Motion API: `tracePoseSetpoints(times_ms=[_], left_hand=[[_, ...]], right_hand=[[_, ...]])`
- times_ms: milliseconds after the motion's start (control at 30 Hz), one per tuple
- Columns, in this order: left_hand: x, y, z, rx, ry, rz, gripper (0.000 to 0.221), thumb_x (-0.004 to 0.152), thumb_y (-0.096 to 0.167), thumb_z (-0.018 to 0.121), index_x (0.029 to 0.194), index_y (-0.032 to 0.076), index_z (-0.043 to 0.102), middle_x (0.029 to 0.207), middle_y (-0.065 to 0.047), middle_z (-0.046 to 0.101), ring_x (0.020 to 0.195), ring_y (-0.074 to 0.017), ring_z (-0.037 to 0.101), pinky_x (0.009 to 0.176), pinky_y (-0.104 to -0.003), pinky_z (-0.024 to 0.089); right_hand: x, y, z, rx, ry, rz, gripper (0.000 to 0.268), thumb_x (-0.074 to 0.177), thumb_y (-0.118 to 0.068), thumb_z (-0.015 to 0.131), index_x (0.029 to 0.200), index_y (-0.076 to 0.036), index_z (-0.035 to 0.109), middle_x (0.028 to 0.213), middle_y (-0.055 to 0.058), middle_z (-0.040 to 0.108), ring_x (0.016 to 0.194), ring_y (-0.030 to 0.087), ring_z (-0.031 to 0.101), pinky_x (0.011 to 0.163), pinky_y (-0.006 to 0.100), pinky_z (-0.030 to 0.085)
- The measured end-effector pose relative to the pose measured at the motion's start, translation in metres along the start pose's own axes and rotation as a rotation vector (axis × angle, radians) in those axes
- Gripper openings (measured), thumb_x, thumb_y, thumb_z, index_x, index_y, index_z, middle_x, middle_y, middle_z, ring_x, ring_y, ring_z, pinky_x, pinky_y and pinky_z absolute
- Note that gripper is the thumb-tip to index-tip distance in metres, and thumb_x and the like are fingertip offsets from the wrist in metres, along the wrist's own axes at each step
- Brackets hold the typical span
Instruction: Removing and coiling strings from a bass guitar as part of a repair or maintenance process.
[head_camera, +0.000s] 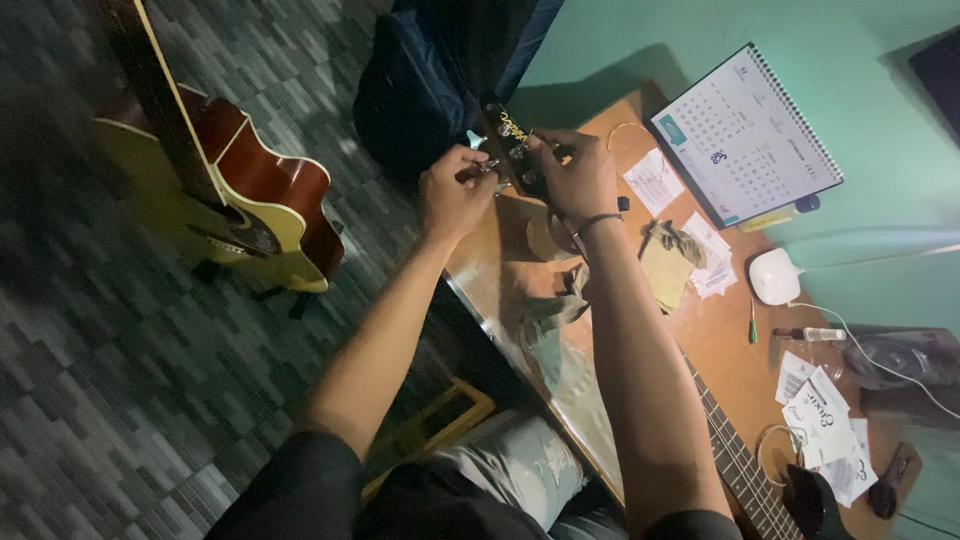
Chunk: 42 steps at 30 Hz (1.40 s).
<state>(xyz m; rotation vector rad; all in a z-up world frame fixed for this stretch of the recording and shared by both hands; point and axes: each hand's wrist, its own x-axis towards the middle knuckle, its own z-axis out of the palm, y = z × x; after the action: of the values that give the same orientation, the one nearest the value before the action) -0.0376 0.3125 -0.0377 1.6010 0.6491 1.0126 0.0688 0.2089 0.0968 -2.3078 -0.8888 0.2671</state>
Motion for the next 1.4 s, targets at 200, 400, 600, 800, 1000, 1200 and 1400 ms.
tracePoseSetpoints(times_ms=[200, 400, 600, 800, 1000, 1200, 1400], left_hand=[[0.001, -0.004, 0.001, 0.044, -0.019, -0.057, 0.012, 0.081, 0.020, 0.075, 0.093, 0.019, 0.074, 0.077, -0.006, 0.075, 0.066, -0.0193, 0.073, 0.058, -0.029, 0.057], [0.000, -0.007, 0.004, 0.046, -0.016, -0.005, 0.015, 0.083, 0.016, 0.076, 0.097, 0.013, 0.074, 0.083, -0.011, 0.077, 0.071, -0.0270, 0.075, 0.059, -0.032, 0.058], [0.002, -0.009, 0.002, 0.051, -0.043, -0.034, 0.015, 0.083, 0.018, 0.075, 0.097, 0.015, 0.073, 0.086, -0.011, 0.077, 0.073, -0.0291, 0.075, 0.061, -0.039, 0.059], [0.001, -0.002, -0.001, 0.011, -0.067, -0.054, 0.015, 0.085, 0.012, 0.075, 0.100, 0.011, 0.072, 0.087, -0.014, 0.078, 0.079, -0.0316, 0.077, 0.066, -0.037, 0.060], [0.000, 0.003, 0.000, -0.002, -0.053, -0.047, 0.017, 0.082, 0.013, 0.075, 0.099, 0.013, 0.071, 0.087, -0.012, 0.077, 0.079, -0.0299, 0.077, 0.066, -0.038, 0.061], [0.001, 0.007, -0.003, 0.004, -0.043, 0.010, 0.019, 0.082, 0.006, 0.077, 0.100, 0.011, 0.071, 0.086, -0.016, 0.076, 0.081, -0.0336, 0.077, 0.063, -0.037, 0.060], [0.001, -0.002, 0.001, -0.006, -0.066, -0.050, 0.020, 0.083, 0.008, 0.075, 0.102, 0.012, 0.071, 0.088, -0.015, 0.076, 0.083, -0.0329, 0.077, 0.066, -0.038, 0.062]], right_hand=[[0.015, 0.018, 0.007, -0.026, 0.056, -0.044, 0.012, 0.093, -0.024, 0.072, 0.103, -0.021, 0.080, 0.090, 0.007, 0.078, 0.092, 0.031, 0.075, 0.078, 0.043, 0.058], [0.015, 0.006, -0.002, 0.114, -0.002, -0.065, 0.011, 0.094, -0.011, 0.070, 0.102, -0.013, 0.077, 0.087, 0.008, 0.075, 0.087, 0.024, 0.072, 0.079, 0.037, 0.054], [0.034, 0.026, 0.011, -0.053, -0.004, -0.047, 0.010, 0.095, -0.028, 0.074, 0.101, -0.022, 0.080, 0.098, 0.006, 0.075, 0.103, 0.033, 0.070, 0.089, 0.047, 0.054], [0.027, 0.011, -0.001, 0.164, -0.094, -0.115, 0.013, 0.096, -0.020, 0.078, 0.099, -0.009, 0.072, 0.096, 0.013, 0.073, 0.101, 0.031, 0.069, 0.086, 0.048, 0.055], [0.030, 0.012, 0.009, 0.253, -0.110, -0.062, 0.009, 0.094, -0.018, 0.078, 0.098, -0.012, 0.073, 0.095, 0.007, 0.073, 0.099, 0.026, 0.069, 0.086, 0.041, 0.057], [0.036, 0.005, 0.010, 0.125, -0.176, 0.081, 0.014, 0.093, -0.021, 0.077, 0.098, -0.009, 0.074, 0.090, 0.009, 0.071, 0.090, 0.028, 0.069, 0.081, 0.041, 0.055], [0.045, 0.013, 0.015, 0.017, -0.174, 0.137, 0.013, 0.090, -0.023, 0.078, 0.097, -0.011, 0.077, 0.086, 0.009, 0.073, 0.085, 0.027, 0.072, 0.077, 0.039, 0.055]])
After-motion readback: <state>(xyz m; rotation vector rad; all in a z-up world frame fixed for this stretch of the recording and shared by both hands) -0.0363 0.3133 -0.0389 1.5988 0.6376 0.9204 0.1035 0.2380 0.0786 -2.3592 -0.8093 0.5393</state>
